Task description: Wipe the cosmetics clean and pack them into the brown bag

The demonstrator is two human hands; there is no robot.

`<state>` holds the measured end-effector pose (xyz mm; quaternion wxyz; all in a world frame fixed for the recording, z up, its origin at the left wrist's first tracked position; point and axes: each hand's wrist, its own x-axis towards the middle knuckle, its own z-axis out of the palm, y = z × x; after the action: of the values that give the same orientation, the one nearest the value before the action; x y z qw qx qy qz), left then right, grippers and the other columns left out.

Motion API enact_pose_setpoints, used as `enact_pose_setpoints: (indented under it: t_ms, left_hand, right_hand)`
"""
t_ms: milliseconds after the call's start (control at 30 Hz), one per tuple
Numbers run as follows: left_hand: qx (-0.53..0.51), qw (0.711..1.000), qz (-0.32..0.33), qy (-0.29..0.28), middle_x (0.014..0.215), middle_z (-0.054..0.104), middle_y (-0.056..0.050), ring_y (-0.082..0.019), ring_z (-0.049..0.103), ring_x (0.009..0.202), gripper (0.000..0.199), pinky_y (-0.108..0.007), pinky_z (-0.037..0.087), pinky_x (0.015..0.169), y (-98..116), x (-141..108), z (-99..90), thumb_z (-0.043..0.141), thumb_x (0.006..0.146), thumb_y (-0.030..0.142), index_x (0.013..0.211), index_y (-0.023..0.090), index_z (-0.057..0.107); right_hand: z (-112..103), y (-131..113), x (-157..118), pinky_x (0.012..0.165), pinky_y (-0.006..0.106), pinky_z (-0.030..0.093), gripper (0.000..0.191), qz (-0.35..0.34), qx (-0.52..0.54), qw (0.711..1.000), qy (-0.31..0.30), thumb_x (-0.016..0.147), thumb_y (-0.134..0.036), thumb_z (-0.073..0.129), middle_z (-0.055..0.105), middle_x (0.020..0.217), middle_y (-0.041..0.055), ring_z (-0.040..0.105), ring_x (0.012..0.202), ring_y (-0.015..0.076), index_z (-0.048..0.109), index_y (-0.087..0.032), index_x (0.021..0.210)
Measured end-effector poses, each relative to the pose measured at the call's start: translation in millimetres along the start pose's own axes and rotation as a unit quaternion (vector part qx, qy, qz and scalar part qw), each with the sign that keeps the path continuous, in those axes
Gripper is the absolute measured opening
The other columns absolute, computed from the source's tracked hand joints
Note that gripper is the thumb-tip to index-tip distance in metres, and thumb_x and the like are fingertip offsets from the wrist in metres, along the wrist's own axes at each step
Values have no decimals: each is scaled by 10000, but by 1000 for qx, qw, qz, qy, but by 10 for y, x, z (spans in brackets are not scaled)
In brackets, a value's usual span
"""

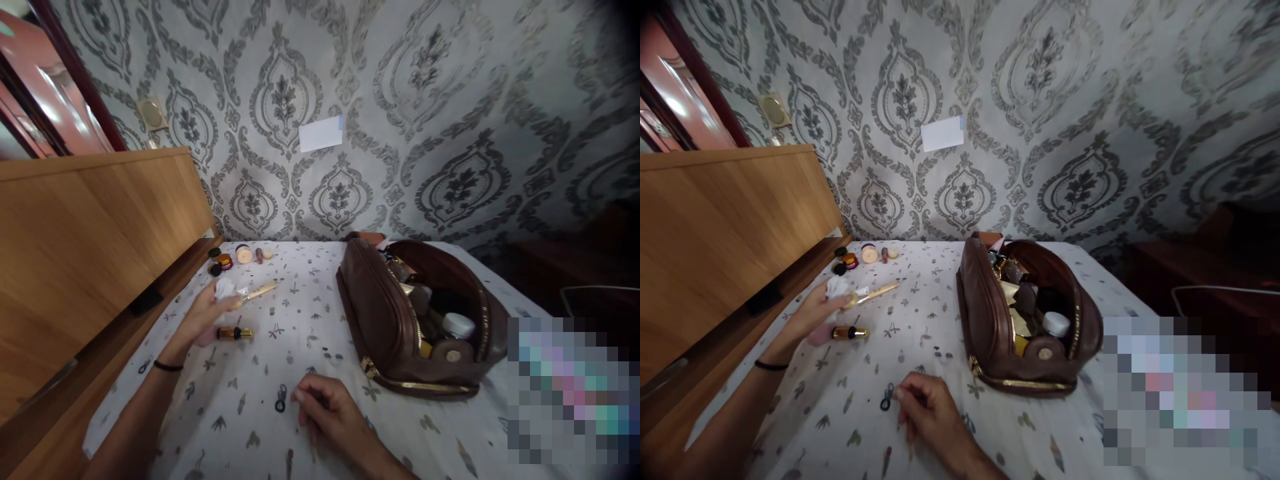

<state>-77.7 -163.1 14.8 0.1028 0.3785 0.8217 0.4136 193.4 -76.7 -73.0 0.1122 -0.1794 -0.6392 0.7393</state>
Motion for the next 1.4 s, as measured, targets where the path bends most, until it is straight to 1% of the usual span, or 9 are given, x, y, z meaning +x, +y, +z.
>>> enact_pose_setpoints:
  t_ms: [133,333,633,800,933,1067,1167,1300,1400]
  left_hand:
    - [-258,957,-17,-131,885,661,13,-166,628,822,421,-251,491,723,290,-369,378,792,695,419,989,210,576]
    - [-331,909,22,-253,875,676,10,-126,604,733,430,-216,465,662,478,-621,737,833,678,346,957,214,533]
    - [-280,921,62,-265,768,654,10,-137,602,703,383,-216,463,654,440,-741,975,776,744,414,981,162,610]
    - [-252,940,116,-196,993,717,-47,-206,647,959,399,-278,485,889,337,-765,1071,615,869,518,1100,196,670]
    - [-260,953,75,-139,1177,692,-67,-231,594,1149,513,-320,442,1013,288,-805,1076,415,948,595,1240,239,640]
    - [-211,945,185,-165,1223,625,-81,-239,537,1198,493,-369,379,1079,357,-905,1069,380,980,532,1324,240,577]
    - [-181,942,220,-178,1167,613,-95,-236,559,1129,454,-375,395,1041,412,-964,1085,432,976,469,1321,201,556]
    - [-217,953,145,-156,1016,657,-52,-213,596,1003,314,-314,427,939,432,-935,1080,463,967,433,1089,195,626]
    - [-313,936,18,-161,798,620,13,-172,591,792,285,-265,456,764,423,-869,1062,620,859,473,922,196,638]
  right_hand:
    - [-16,-80,25,433,204,365,561,-2,106,993,55,723,-669,685,656,772,27,598,553,121,650,-167,971]
    - [5,-198,51,508,225,480,579,-35,267,958,98,696,-538,789,678,1022,68,673,763,174,636,-221,1155]
    - [-95,-135,59,484,177,432,387,-69,287,947,129,656,-431,852,661,830,8,603,654,102,696,-188,914]
    - [-117,-190,54,517,179,424,376,-54,310,938,144,658,-432,849,666,827,18,598,647,94,703,-170,884]
    - [-139,-182,81,547,205,436,392,-98,242,950,174,673,-430,831,669,866,20,612,676,115,680,-188,942]
    - [-142,-94,100,645,257,493,338,-173,70,960,210,721,-356,771,655,862,16,608,725,143,652,-210,1002]
    - [-123,-68,59,693,281,509,273,-232,-83,942,228,759,-248,705,624,903,28,595,772,159,660,-225,1027]
    - [-88,-113,-34,749,314,512,270,-262,-207,926,174,818,-214,676,620,973,61,589,828,184,641,-232,1084]
    - [-64,-147,-74,823,340,507,256,-289,-243,919,115,878,-235,632,612,1047,77,592,911,199,616,-241,1134]
